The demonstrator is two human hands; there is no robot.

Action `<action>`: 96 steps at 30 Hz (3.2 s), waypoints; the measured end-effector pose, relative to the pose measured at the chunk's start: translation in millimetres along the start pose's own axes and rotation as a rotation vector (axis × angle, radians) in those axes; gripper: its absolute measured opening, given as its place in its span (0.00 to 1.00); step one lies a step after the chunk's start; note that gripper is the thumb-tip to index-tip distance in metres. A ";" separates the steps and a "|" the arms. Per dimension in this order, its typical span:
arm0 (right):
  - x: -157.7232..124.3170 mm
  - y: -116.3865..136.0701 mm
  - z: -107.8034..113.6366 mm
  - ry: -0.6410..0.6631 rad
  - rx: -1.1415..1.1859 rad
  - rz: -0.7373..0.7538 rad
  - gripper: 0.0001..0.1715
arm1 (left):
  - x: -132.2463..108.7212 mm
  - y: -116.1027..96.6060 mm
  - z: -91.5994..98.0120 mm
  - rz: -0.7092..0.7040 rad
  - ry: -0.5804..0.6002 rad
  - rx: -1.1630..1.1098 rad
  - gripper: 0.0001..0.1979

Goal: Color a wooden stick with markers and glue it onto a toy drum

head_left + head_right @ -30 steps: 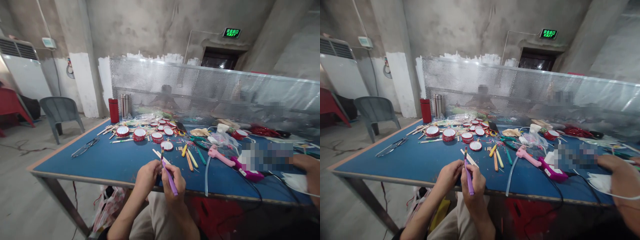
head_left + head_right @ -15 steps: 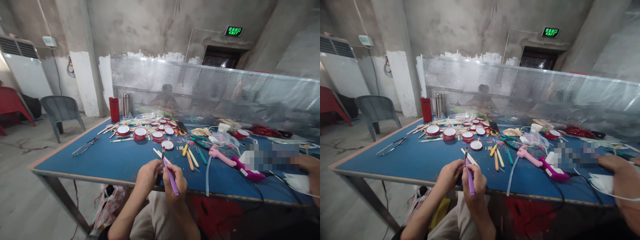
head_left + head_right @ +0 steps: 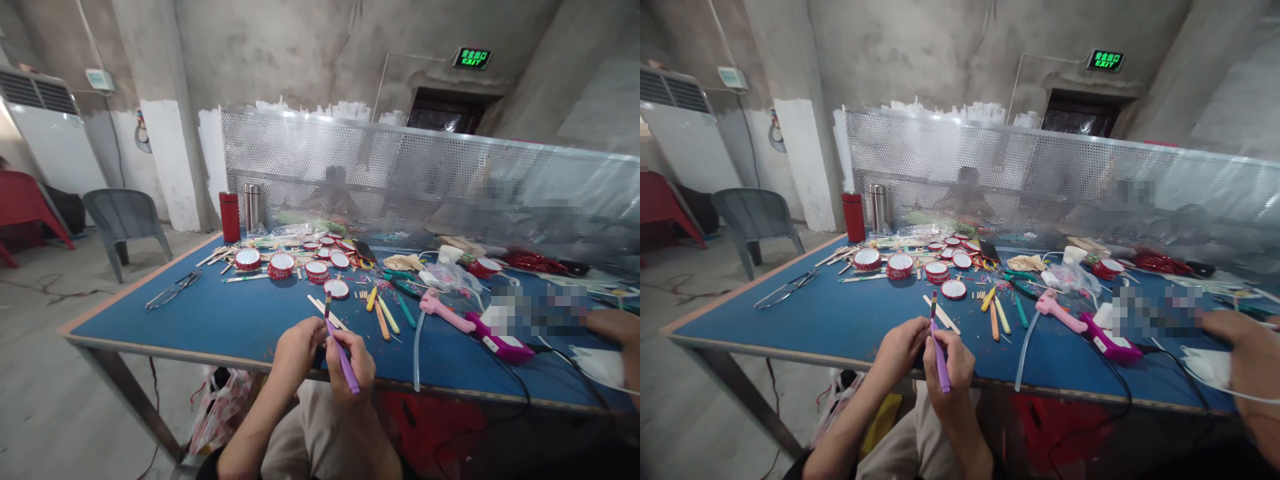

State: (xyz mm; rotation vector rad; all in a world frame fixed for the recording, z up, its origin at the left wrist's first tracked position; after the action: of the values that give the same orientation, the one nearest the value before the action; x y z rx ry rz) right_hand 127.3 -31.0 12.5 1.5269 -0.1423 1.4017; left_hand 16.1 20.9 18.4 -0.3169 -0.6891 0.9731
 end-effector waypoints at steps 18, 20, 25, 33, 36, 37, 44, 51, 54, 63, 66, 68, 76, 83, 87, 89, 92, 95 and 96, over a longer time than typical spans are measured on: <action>-1.6 0.3 4.2 -0.047 0.043 -0.049 0.04 | 0.4 1.0 -1.6 0.010 0.012 0.010 0.13; -1.3 1.0 3.0 -0.027 0.031 -0.034 0.04 | 0.5 0.9 -1.5 0.006 0.011 -0.004 0.13; -1.3 -1.0 -1.1 -0.024 0.015 0.014 0.05 | 0.7 -0.7 -0.3 -0.008 -0.001 -0.032 0.13; -2.4 -1.4 1.3 -0.043 0.020 -0.026 0.05 | -0.4 0.8 -1.3 -0.023 -0.015 -0.011 0.14; -4.3 -3.0 3.4 -0.107 0.038 -0.055 0.05 | -0.4 1.2 -1.7 -0.015 -0.010 -0.008 0.13; -4.7 -3.4 3.2 -0.110 0.038 -0.056 0.05 | -0.3 1.2 -1.7 -0.010 -0.008 -0.012 0.13; -2.7 -2.5 2.6 -0.121 0.028 -0.075 0.05 | 0.1 1.3 -1.6 -0.008 -0.013 -0.031 0.12; -2.6 -4.5 0.5 -0.132 0.027 -0.068 0.05 | 0.0 0.2 -2.2 -0.023 -0.032 -0.058 0.13; -1.8 -5.9 1.1 -0.125 0.025 -0.091 0.06 | 0.2 1.1 -2.8 -0.026 -0.030 -0.060 0.13; 14.5 -2.6 3.5 -0.014 0.292 -0.337 0.10 | 1.1 1.6 -3.2 -0.052 0.002 -0.059 0.14; 15.6 -1.3 1.6 -0.052 0.247 -0.287 0.08 | 0.6 1.8 -3.0 -0.047 -0.006 -0.037 0.13; 13.2 -1.6 0.0 -0.074 0.181 -0.221 0.06 | 0.5 2.1 -3.0 -0.046 -0.010 -0.023 0.13; 2.0 -6.2 3.7 -0.059 0.155 -0.173 0.06 | 1.1 -0.3 -1.8 -0.018 0.037 0.048 0.12; 3.4 -0.8 -1.1 -0.013 0.129 -0.018 0.04 | 0.0 1.1 -2.0 -0.034 0.034 0.002 0.12; 2.5 -2.7 -2.7 -0.014 0.132 -0.009 0.05 | -0.4 1.6 -1.6 -0.027 0.031 0.015 0.13; 2.1 -2.8 -2.2 -0.016 0.122 -0.018 0.05 | -0.3 1.8 -1.8 -0.026 0.032 0.017 0.13; 2.3 -2.1 -1.1 -0.021 0.112 -0.034 0.05 | 0.0 2.8 -2.7 -0.026 0.036 0.013 0.13; 2.6 -0.6 -0.4 -0.017 0.107 -0.020 0.05 | 0.1 3.1 -2.9 -0.023 0.035 0.014 0.12; 2.6 -0.4 -0.3 -0.014 0.104 -0.014 0.05 | 0.1 2.9 -2.7 -0.022 0.034 0.016 0.12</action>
State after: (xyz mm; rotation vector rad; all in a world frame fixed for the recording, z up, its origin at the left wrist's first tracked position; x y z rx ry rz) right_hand 128.2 -29.3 14.3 1.6202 -0.0675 1.4063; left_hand 16.0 22.8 14.9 -0.3111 -0.6521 0.9502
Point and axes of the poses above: each hand's wrist, its own x-axis towards the middle knuckle, its own z-axis out of the back of the hand, y = z × x, the point moved 4 cm from there along x, towards the middle knuckle, and after that the axes turned 8 degrees about -z, right-handed, at the moved point
